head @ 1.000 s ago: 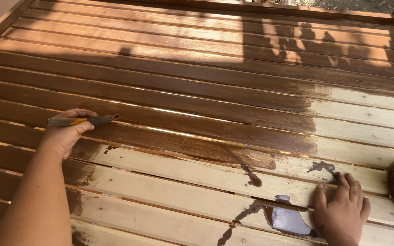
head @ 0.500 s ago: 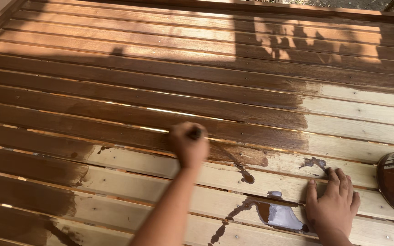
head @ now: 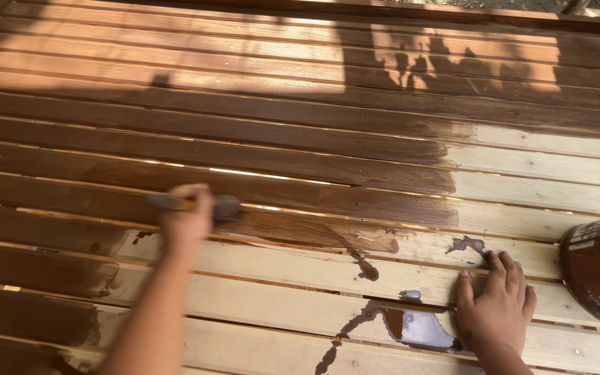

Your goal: The person applies brown wood stain with a brush to the slatted surface of a large wooden bench frame, dipping the brush into an open stain can and brushing along the slats. They briefly reposition the bench and reload the brush with stain as they work across the boards.

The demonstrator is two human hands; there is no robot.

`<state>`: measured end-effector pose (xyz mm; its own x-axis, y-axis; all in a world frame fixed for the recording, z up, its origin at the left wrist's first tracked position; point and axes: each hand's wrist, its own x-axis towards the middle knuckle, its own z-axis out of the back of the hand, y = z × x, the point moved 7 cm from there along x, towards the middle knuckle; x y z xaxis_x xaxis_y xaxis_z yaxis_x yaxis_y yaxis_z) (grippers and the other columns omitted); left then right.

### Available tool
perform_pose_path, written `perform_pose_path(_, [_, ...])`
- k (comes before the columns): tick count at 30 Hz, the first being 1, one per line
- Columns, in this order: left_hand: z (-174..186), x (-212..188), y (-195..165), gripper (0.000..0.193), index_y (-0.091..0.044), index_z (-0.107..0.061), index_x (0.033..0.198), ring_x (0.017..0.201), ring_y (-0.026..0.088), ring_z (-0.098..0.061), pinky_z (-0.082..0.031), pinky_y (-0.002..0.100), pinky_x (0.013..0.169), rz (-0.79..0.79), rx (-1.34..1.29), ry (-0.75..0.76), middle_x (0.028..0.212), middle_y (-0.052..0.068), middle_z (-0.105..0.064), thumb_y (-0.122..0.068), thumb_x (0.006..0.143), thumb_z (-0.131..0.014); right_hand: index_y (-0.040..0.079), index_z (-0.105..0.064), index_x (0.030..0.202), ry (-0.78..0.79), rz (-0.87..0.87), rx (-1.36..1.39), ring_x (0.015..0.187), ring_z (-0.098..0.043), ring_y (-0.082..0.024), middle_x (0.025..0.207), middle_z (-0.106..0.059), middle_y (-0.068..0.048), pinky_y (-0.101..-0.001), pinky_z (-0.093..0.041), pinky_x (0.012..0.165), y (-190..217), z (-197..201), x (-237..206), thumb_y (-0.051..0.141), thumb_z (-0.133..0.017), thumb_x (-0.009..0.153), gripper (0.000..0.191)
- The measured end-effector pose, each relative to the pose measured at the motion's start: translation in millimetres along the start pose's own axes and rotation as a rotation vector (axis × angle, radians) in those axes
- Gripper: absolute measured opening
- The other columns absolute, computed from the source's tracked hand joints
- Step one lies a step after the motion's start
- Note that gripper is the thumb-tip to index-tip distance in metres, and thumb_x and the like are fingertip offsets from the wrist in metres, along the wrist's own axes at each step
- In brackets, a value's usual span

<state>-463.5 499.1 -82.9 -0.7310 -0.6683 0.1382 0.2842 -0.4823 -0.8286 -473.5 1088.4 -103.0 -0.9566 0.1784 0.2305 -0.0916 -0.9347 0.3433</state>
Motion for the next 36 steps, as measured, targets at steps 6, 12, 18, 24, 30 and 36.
perform_pose_path(6, [152,45,45,0.019,-0.008,-0.061,0.102,0.086,0.02,-0.063,-0.05,0.036,0.074,0.231,-0.24,-0.485,0.096,0.006,-0.068,-0.026,0.109,-0.063,0.011,-0.043,0.152,-0.004,-0.007,-0.022,0.156,-0.021,-0.024,0.162,-0.037,-0.009,-0.0504,-0.01,0.125,2,2,-3,0.049,-0.048,0.096,0.068])
perform_pose_path(12, [32,-19,-19,0.02,-0.01,-0.06,0.093,0.09,0.016,-0.073,-0.059,0.036,0.088,0.182,-0.089,-0.379,0.094,0.008,-0.07,-0.023,0.107,-0.057,0.013,-0.037,0.154,0.05,-0.019,-0.081,0.154,-0.017,-0.021,0.162,-0.032,-0.008,-0.0478,-0.007,0.124,6,5,-3,0.047,-0.045,0.095,0.069])
perform_pose_path(18, [-142,-150,-167,0.033,-0.009,-0.06,0.064,0.055,0.014,-0.062,-0.048,0.03,0.053,-0.229,-0.243,-0.092,0.059,0.005,-0.062,-0.011,0.096,-0.062,0.013,-0.036,0.154,0.081,-0.035,-0.087,0.155,-0.017,-0.02,0.163,-0.031,-0.007,-0.0477,-0.007,0.124,11,9,-4,0.048,-0.044,0.095,0.069])
perform_pose_path(24, [-248,-226,-256,0.029,-0.008,-0.064,0.071,0.066,0.026,-0.066,-0.055,0.043,0.064,-0.266,-0.158,0.312,0.07,0.009,-0.068,-0.026,0.094,-0.069,0.012,-0.037,0.154,0.077,-0.036,-0.059,0.155,-0.017,-0.022,0.163,-0.032,-0.009,-0.049,-0.007,0.124,11,10,-4,0.047,-0.046,0.096,0.068])
perform_pose_path(30, [-224,-218,-240,0.025,-0.008,-0.076,0.086,0.088,0.027,-0.07,-0.057,0.044,0.081,-0.609,-0.158,0.535,0.09,0.012,-0.075,-0.032,0.093,-0.071,0.012,-0.038,0.153,0.072,-0.033,-0.058,0.154,-0.017,-0.022,0.163,-0.031,-0.008,-0.0487,-0.007,0.124,10,9,-4,0.047,-0.047,0.095,0.068])
perform_pose_path(36, [-102,-108,-94,0.017,-0.011,-0.079,0.098,0.105,0.026,-0.07,-0.056,0.042,0.089,-0.201,0.17,0.281,0.11,0.011,-0.075,-0.026,0.09,-0.074,0.012,-0.036,0.153,0.094,-0.042,-0.062,0.154,-0.016,-0.022,0.164,-0.029,-0.007,-0.0481,-0.006,0.124,11,9,-6,0.047,-0.046,0.096,0.068])
